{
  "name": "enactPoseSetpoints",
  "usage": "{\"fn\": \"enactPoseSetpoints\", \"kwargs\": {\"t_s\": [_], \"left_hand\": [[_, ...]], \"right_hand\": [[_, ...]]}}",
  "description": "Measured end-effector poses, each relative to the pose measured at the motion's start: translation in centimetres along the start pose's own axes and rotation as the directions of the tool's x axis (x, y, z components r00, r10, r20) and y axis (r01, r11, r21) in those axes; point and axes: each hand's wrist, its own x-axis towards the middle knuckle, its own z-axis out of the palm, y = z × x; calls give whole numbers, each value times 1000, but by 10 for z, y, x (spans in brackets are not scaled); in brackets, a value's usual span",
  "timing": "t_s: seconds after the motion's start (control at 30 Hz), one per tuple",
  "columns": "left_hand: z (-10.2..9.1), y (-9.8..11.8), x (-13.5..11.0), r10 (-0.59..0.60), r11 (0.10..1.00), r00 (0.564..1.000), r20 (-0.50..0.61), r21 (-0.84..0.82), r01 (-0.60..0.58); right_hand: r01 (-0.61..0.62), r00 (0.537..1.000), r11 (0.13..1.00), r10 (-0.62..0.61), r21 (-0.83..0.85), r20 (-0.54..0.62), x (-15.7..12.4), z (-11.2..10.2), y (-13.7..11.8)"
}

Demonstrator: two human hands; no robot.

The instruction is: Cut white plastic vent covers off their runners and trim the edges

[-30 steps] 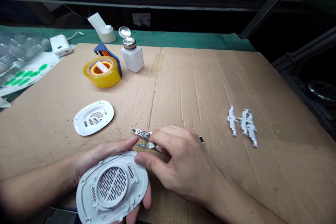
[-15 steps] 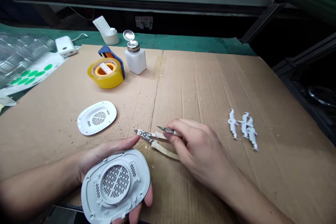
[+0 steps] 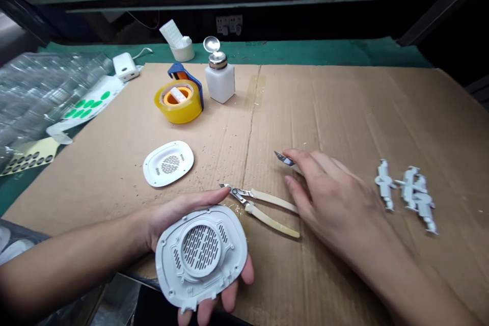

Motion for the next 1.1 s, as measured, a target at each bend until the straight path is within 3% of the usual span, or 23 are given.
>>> {"fn": "enactPoseSetpoints", "kwargs": {"t_s": [0.23, 0.4, 0.53, 0.83, 1.1], "left_hand": [[4, 1, -2, -15, 1000, 998, -69, -3, 15], [5, 3, -1, -35, 998, 996, -87, -53, 30], [4, 3, 2, -84, 990, 991, -106, -120, 71], [-14, -6, 10, -69, 974, 998, -8, -215, 66], [2, 1, 0, -63, 979, 996, -68, -197, 48]], "right_hand": [[85, 996, 996, -85, -25, -14, 5, -5, 0], [175, 971, 984, -166, 39, -172, 9, -11, -6], [213, 953, 976, -197, 47, -230, 9, -12, -9], [247, 950, 958, -211, 143, -230, 6, -11, -13], [234, 964, 959, -207, 158, -170, 6, -13, -13]]}}
